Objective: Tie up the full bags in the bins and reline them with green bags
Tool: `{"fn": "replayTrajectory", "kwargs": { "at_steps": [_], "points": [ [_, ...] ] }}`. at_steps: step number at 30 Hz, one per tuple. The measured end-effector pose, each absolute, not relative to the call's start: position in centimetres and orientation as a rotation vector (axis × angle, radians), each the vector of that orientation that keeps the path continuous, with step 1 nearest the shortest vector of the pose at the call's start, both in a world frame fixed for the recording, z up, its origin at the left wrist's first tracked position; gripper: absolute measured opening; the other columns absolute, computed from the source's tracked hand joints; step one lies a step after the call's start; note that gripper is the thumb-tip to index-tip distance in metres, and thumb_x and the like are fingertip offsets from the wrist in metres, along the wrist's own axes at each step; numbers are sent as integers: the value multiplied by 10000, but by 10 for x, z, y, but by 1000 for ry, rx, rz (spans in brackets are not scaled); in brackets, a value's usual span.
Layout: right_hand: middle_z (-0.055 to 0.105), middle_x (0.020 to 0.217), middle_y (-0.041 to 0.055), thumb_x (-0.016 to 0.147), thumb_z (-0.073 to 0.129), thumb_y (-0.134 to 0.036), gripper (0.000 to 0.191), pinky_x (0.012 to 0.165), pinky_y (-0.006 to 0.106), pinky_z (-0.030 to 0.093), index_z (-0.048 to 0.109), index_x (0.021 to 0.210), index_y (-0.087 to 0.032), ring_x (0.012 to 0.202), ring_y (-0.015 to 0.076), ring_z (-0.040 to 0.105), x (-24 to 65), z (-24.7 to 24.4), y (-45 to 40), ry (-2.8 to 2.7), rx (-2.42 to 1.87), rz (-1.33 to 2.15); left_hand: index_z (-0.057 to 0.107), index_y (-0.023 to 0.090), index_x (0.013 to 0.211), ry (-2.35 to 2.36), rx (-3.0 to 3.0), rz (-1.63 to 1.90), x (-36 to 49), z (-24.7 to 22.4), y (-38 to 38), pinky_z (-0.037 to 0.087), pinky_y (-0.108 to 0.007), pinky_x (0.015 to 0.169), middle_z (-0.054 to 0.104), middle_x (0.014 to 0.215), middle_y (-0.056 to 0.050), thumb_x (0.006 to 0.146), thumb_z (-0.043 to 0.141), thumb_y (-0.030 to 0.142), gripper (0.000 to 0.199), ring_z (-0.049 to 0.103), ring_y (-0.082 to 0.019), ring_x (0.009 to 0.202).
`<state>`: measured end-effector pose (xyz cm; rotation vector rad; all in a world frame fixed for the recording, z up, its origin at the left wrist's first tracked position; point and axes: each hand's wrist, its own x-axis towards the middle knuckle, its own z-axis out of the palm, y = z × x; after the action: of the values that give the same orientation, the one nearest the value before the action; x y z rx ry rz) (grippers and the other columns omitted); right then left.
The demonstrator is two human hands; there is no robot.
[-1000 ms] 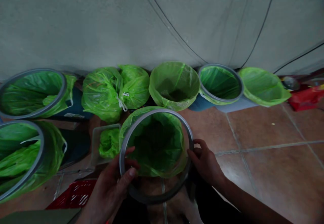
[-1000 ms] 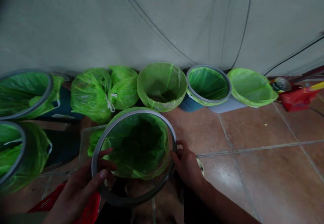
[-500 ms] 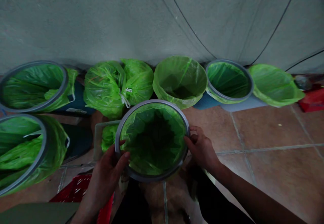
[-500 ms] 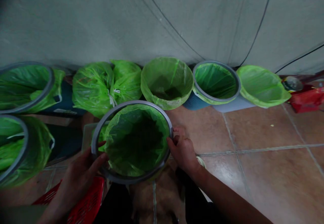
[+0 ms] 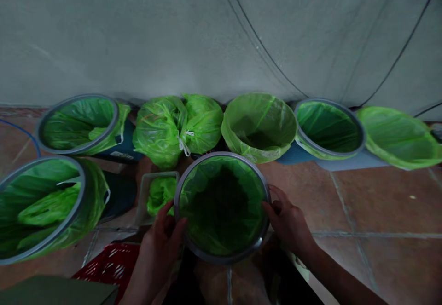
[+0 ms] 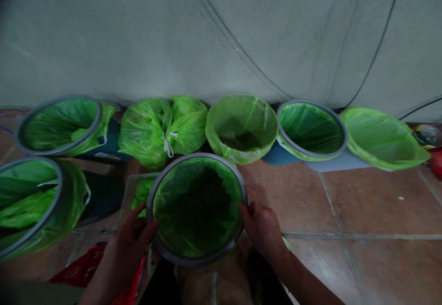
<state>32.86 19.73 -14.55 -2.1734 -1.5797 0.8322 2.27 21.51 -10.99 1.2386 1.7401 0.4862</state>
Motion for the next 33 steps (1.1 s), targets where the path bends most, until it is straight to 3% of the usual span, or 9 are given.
{"fn": "replayTrajectory", "kwargs": {
  "at_steps": [6, 16, 21, 23, 25, 27, 30, 33],
  "points": [
    [626, 576, -12, 919, 388, -471, 590, 531, 319, 426, 413, 1413, -151, 525, 227, 636, 328, -153, 195, -1617, -2203, 811, 594, 212, 1233, 1929, 1468, 357, 21, -115, 219, 500, -261, 559, 743, 806, -40, 846, 554, 478, 471, 711, -219, 683],
    [712, 704, 51, 927, 372, -479, 597, 577, 341, 451, 408, 1432, -163, 642, 275, 695, 331, -163, 193, -1752, -2277, 681, 677, 172, 1177, 1967, 1212, 493, 23, -138, 225, 568, -322, 666, 769, 930, -87, 788, 624, 511, 519, 730, -243, 772],
    [719, 741, 82, 908, 387, -489, 592, 626, 370, 505, 463, 1376, -135, 690, 281, 695, 330, -167, 203, -1600, -2192, 868, 698, 139, 1139, 1941, 1068, 611, 25, -145, 224, 583, -360, 688, 768, 880, -101, 743, 680, 469, 515, 726, -259, 763],
    [723, 791, 86, 903, 406, -509, 538, 644, 362, 531, 530, 1285, -151, 720, 261, 695, 326, -166, 199, -1483, -2090, 1037, 695, 131, 1134, 1923, 1041, 639, 25, -148, 227, 582, -364, 697, 763, 867, -100, 746, 682, 447, 501, 722, -257, 770],
    [707, 734, 56, 893, 430, -529, 474, 580, 330, 534, 593, 1165, -176, 625, 224, 671, 321, -163, 185, -1374, -1990, 1272, 677, 126, 1153, 1873, 990, 675, 23, -149, 237, 582, -368, 716, 759, 874, -101, 749, 685, 427, 505, 720, -255, 790],
    [667, 613, 19, 867, 472, -547, 422, 481, 294, 500, 646, 1034, -201, 491, 188, 611, 322, -157, 164, -1318, -1934, 1495, 634, 122, 1205, 1806, 927, 777, 21, -146, 253, 580, -371, 767, 755, 951, -114, 758, 682, 398, 528, 718, -253, 859],
    [634, 537, 14, 832, 511, -574, 407, 407, 255, 440, 685, 868, -208, 422, 164, 572, 340, -145, 143, -1291, -1987, 1724, 561, 141, 1280, 1768, 892, 1051, 17, -138, 270, 549, -362, 899, 678, 1223, -139, 796, 649, 365, 541, 667, -246, 1078],
    [716, 731, 72, 847, 474, -579, 489, 442, 279, 467, 665, 1043, -174, 516, 186, 628, 365, -138, 159, -1205, -2206, 1524, 537, 166, 1302, 1818, 919, 1143, 12, -134, 260, 510, -361, 978, 604, 1342, -130, 838, 610, 406, 528, 599, -246, 1201]
  ]
}}
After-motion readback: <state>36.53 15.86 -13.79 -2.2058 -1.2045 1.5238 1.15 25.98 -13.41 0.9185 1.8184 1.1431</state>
